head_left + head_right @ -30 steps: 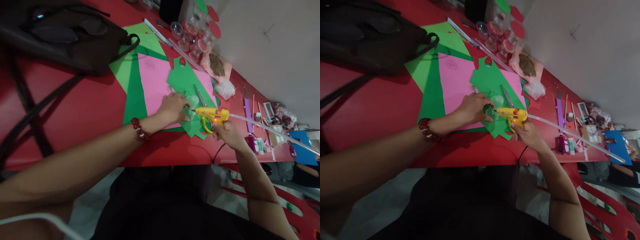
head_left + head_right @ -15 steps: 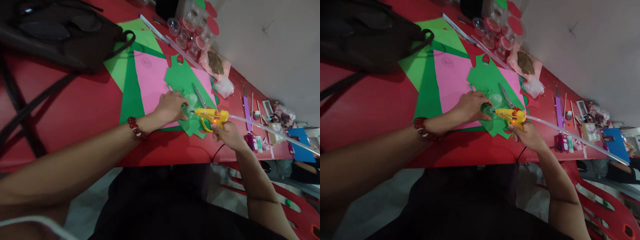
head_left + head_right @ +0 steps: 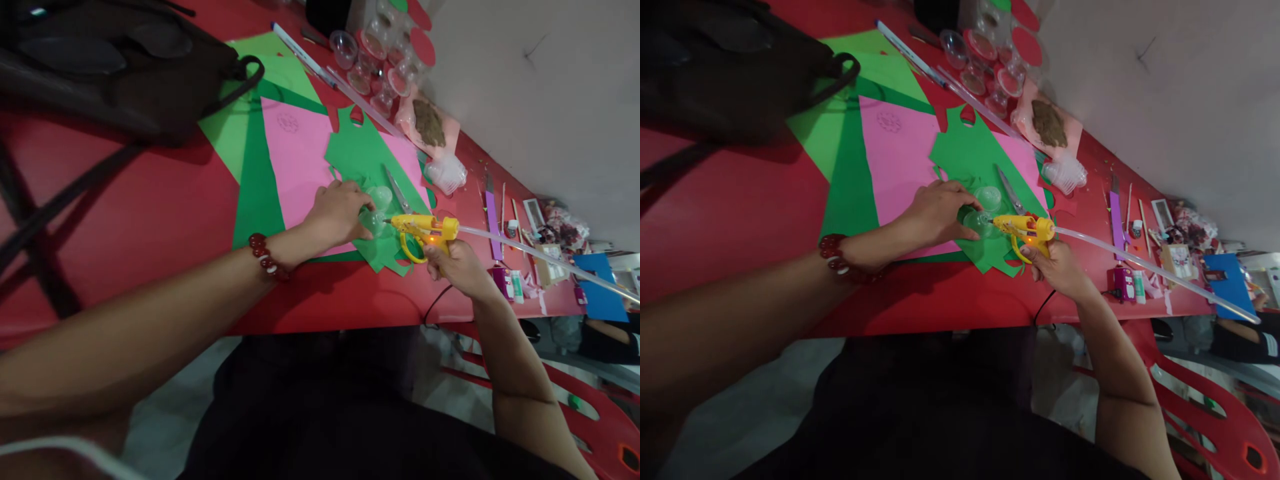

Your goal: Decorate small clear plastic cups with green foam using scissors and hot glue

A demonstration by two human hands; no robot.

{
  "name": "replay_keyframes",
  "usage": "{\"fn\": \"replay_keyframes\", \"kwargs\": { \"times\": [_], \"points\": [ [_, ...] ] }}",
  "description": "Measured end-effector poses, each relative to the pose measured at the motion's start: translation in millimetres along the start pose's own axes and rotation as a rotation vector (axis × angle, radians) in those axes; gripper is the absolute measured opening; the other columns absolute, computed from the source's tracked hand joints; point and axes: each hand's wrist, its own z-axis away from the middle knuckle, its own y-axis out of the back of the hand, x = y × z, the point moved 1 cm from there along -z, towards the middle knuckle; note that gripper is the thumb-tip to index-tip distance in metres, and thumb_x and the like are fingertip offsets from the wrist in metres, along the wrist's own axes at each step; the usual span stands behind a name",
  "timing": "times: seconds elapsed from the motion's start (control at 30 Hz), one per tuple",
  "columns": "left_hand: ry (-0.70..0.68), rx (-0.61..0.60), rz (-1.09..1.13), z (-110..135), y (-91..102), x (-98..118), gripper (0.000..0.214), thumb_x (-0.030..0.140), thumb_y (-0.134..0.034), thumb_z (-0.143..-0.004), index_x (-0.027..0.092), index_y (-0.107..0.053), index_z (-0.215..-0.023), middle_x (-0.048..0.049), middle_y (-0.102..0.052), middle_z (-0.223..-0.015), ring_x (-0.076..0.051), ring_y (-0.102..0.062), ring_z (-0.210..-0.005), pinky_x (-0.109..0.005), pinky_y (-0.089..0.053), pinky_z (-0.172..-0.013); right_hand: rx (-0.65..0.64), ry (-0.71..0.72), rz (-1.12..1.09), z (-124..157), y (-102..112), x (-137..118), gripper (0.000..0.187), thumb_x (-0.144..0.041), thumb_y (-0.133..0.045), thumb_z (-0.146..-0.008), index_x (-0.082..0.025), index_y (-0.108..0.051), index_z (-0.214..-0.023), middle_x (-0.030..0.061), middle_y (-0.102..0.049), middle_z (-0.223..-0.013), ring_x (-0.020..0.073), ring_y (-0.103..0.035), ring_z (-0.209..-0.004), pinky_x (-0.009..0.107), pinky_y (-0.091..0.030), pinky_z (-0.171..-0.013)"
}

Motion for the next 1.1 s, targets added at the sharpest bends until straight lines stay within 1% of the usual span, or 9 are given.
{"fn": "replay_keyframes", "kwargs": {
  "times": [0.1,0.2,0.37,0.47,0.6,0.7,0.9,1.1],
  "points": [
    [0.016,-0.023,0.014,2.2,4.2,3.5,0.047,0.030,-0.086,-0.081,0.022,-0.077,-0.125,-0.0131,-0.066,-0.140,-0.038,-0.055,-0.137,-0.050,-0.045,-0.111,0.015,-0.003,0.003,-1.7,1.5,0.6,0.080,-0.098,-0.051,-0.078,-0.022,-0.057,-0.052,0.0023,-0.059,-0.049,0.0123,-0.055,-0.048,0.028,-0.046,-0.054],
    [0.025,-0.039,0.016,2.9,6.8,5.4,0.048,0.029,-0.087,-0.080,0.020,-0.077,-0.126,-0.0149,-0.065,-0.142,-0.040,-0.055,-0.138,-0.052,-0.045,-0.112,0.036,0.001,0.000,-3.5,2.8,2.7,0.081,-0.099,-0.052,-0.077,-0.022,-0.058,-0.052,0.0021,-0.059,-0.048,0.0117,-0.054,-0.047,0.028,-0.045,-0.054],
    [0.033,-0.042,0.011,2.3,7.8,6.6,0.050,0.030,-0.088,-0.079,0.021,-0.077,-0.126,-0.0148,-0.065,-0.141,-0.040,-0.055,-0.138,-0.052,-0.046,-0.112,0.042,0.011,0.004,-5.4,3.3,4.4,0.081,-0.098,-0.051,-0.078,-0.022,-0.057,-0.052,0.0014,-0.059,-0.048,0.0114,-0.054,-0.046,0.027,-0.045,-0.054],
    [0.034,-0.036,0.006,2.8,8.1,6.7,0.047,0.030,-0.087,-0.080,0.022,-0.077,-0.126,-0.0138,-0.066,-0.141,-0.040,-0.056,-0.137,-0.052,-0.046,-0.112,0.035,0.013,0.009,-6.5,2.1,3.1,0.080,-0.098,-0.050,-0.079,-0.022,-0.056,-0.053,0.0013,-0.059,-0.048,0.0114,-0.054,-0.046,0.027,-0.044,-0.053],
    [0.030,-0.044,0.009,3.1,8.1,6.6,0.049,0.031,-0.088,-0.081,0.020,-0.076,-0.127,-0.0147,-0.065,-0.142,-0.040,-0.055,-0.138,-0.053,-0.046,-0.114,0.025,0.028,0.014,-8.2,0.4,0.3,0.079,-0.097,-0.050,-0.080,-0.023,-0.056,-0.054,0.0011,-0.059,-0.049,0.0116,-0.055,-0.047,0.027,-0.045,-0.054],
    [0.043,-0.047,0.005,2.5,7.9,6.9,0.050,0.031,-0.089,-0.080,0.022,-0.076,-0.127,-0.0141,-0.065,-0.143,-0.039,-0.055,-0.140,-0.053,-0.046,-0.115,0.018,0.036,0.013,-7.7,0.8,-0.7,0.079,-0.097,-0.049,-0.080,-0.023,-0.055,-0.054,0.0008,-0.059,-0.049,0.0116,-0.054,-0.048,0.027,-0.045,-0.054],
    [0.042,-0.048,0.010,2.3,7.9,7.1,0.050,0.031,-0.089,-0.080,0.021,-0.076,-0.127,-0.0152,-0.064,-0.143,-0.040,-0.054,-0.140,-0.055,-0.046,-0.115,0.033,0.002,0.041,-3.5,3.1,0.4,0.080,-0.097,-0.049,-0.080,-0.022,-0.056,-0.052,0.0023,-0.059,-0.049,0.0119,-0.054,-0.048,0.028,-0.045,-0.055],
    [0.042,-0.045,0.044,2.8,7.8,6.5,0.048,0.028,-0.089,-0.079,0.021,-0.076,-0.125,-0.0150,-0.065,-0.142,-0.041,-0.054,-0.139,-0.053,-0.044,-0.115,0.042,0.010,0.040,-7.2,1.5,-4.5,0.079,-0.097,-0.049,-0.081,-0.023,-0.056,-0.054,0.0015,-0.059,-0.050,0.0124,-0.054,-0.049,0.028,-0.046,-0.055]
  ]
}}
